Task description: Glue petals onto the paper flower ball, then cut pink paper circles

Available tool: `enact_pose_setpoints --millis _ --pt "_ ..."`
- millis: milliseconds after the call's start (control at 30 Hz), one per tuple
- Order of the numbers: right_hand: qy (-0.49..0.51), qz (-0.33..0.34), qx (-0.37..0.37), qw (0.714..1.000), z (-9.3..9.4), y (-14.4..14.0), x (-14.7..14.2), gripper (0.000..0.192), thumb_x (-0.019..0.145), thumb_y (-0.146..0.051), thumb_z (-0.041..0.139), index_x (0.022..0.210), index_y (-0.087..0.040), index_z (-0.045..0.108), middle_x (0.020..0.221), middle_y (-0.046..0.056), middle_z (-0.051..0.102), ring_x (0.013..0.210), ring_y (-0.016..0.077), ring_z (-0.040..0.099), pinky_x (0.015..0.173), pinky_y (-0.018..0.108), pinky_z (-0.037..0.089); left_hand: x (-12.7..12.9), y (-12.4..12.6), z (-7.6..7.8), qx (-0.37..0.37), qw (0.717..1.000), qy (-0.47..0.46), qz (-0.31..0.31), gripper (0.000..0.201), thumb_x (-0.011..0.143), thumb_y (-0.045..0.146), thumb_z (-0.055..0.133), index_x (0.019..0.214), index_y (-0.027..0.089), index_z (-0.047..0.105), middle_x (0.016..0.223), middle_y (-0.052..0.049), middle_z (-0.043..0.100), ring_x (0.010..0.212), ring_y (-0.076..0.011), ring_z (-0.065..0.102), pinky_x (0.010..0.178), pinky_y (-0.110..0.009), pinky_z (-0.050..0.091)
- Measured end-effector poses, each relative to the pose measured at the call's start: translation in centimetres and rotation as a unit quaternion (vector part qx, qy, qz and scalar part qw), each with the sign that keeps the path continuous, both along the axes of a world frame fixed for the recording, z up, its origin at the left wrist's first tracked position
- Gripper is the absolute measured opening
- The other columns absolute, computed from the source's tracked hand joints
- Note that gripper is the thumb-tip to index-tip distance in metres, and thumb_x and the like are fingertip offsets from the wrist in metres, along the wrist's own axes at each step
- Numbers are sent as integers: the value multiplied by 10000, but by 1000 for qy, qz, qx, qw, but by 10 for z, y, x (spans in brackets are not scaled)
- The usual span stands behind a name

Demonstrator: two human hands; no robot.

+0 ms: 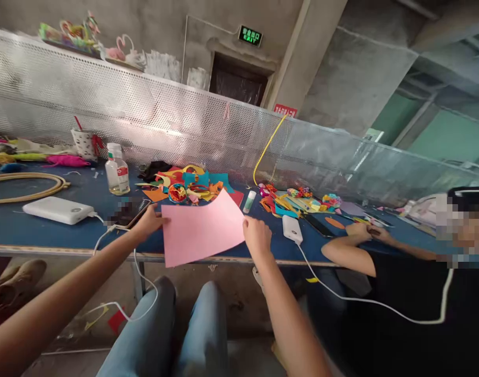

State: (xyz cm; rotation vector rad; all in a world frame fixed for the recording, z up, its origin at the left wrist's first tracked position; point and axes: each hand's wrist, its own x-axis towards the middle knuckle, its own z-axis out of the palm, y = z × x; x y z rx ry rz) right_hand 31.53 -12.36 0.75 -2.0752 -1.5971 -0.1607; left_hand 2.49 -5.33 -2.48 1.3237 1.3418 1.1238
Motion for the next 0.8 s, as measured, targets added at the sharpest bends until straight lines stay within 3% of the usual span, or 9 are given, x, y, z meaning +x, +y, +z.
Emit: enact_pose_setpoints --millis 100,233,333,433,633,800 --pt "-68 0 17 998 -2 -5 -23 270 874 -187 457 1032 -169 675 771 142 703 748 277 669 655 360 455 7 -1 -13 40 998 42 -2 335 877 290 538 1182 154 507 1157 -93 555 947 -202 590 777 -396 522" --pt "-126 72 48 988 -10 -11 -58 296 903 -198 402 1046 -224 660 872 100 716 810 238 664 666 298 438 4 -4 -26 120 983 135 -16 353 876 292 539 1199 158 497 1188 -97 540 979 -213 580 802 -414 513" --pt "-155 161 61 973 -27 -15 -88 281 899 -160 419 1054 -224 644 1013 49 701 930 188 629 774 267 429 -5 -7 -32 181 956 232 -16 360 871 296 545 1203 164 500 1241 -102 510 1056 -238 545 864 -454 478" --pt "-171 228 61 957 -45 -17 -112 218 874 -134 475 954 -203 667 951 36 707 886 180 621 789 276 429 -12 -10 -36 214 920 326 -28 310 868 306 547 1140 156 543 1190 -93 547 1044 -230 552 876 -455 467" --pt "-170 285 51 942 -58 -16 -129 161 840 -124 539 766 -209 655 774 -3 687 786 171 605 716 289 442 -8 -12 -42 263 870 415 -40 349 882 292 526 1204 160 501 1241 -105 518 1083 -243 537 899 -474 454" --pt "-156 312 27 937 -66 -24 -136 202 857 -102 491 802 -210 653 794 0 685 792 170 608 716 299 452 -3 -18 -38 288 841 443 -114 308 899 310 495 1162 157 536 1196 -98 561 1071 -229 552 910 -466 446"
